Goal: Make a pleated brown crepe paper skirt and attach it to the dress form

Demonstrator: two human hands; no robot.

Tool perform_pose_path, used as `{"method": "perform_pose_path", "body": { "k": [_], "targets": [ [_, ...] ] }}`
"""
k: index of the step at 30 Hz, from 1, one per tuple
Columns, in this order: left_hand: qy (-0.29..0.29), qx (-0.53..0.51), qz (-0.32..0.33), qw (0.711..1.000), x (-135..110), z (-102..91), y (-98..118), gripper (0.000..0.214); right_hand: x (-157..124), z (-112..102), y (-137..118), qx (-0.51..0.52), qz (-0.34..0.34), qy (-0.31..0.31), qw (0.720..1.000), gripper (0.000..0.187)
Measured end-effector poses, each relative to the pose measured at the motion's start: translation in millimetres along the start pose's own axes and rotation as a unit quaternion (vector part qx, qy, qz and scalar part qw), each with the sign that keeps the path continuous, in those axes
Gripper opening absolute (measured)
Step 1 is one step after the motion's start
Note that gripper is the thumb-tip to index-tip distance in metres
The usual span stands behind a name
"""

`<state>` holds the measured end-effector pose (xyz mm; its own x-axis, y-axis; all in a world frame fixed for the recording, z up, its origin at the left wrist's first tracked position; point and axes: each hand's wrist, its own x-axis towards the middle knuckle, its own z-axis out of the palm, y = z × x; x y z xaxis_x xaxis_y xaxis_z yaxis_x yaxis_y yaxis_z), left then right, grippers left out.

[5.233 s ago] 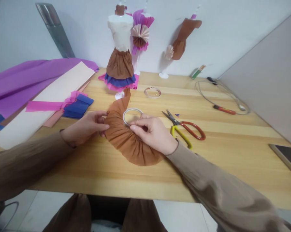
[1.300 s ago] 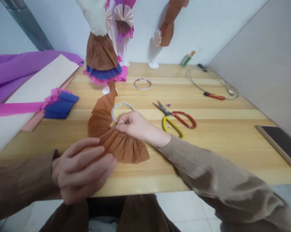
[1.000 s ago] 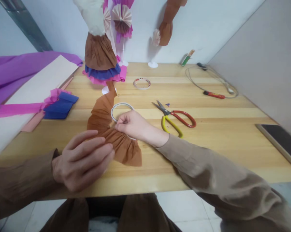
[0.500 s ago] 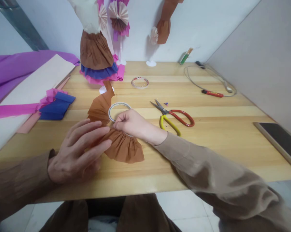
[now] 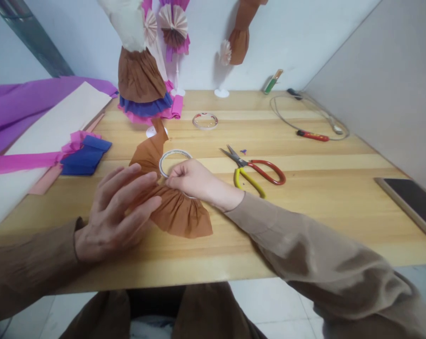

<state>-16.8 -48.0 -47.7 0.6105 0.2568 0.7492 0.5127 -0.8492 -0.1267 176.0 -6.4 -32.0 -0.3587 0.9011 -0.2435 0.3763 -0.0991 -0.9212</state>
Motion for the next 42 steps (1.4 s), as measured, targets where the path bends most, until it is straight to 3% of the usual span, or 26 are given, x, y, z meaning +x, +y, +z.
{"method": "perform_pose_path", "body": {
  "k": [6, 11, 21, 24, 27, 34, 42],
  "targets": [
    [0.018, 0.024, 0.052, 0.998, 2.9, 1.4, -0.2, 0.018, 3.2, 4.2, 3.6, -0.031, -0.022, 0.016, 0.999, 0.013],
    [0.019, -0.018, 0.059, 0.998, 0.7, 1.0, 1.8, 0.014, 3.3, 5.7, 3.3, -0.047, -0.033, 0.018, 0.998, 0.013],
    [-0.007, -0.024, 0.075, 0.997, 0.6, -3.0, 2.4, 0.017, 3.2, 5.1, 3.0, -0.041, -0.035, 0.015, 0.998, 0.017],
    [-0.038, -0.007, 0.09, 0.995, 1.0, -2.7, 2.6, 0.028, 5.0, 5.0, 3.7, -0.042, -0.035, 0.016, 0.998, 0.015],
    [-0.07, -0.014, 0.109, 0.991, 0.9, -2.0, 2.3, 0.024, 6.5, 5.5, 4.0, -0.047, -0.028, 0.017, 0.998, 0.012],
    [-0.058, -0.083, 0.124, 0.987, 2.2, -3.7, -0.3, 0.013, 7.3, 6.6, 3.9, -0.061, -0.014, 0.021, 0.998, 0.007],
    [-0.068, -0.032, 0.11, 0.991, 4.3, 0.7, 0.4, 0.02, 7.7, 6.7, 7.8, -0.049, -0.039, 0.019, 0.998, 0.012]
  ]
}}
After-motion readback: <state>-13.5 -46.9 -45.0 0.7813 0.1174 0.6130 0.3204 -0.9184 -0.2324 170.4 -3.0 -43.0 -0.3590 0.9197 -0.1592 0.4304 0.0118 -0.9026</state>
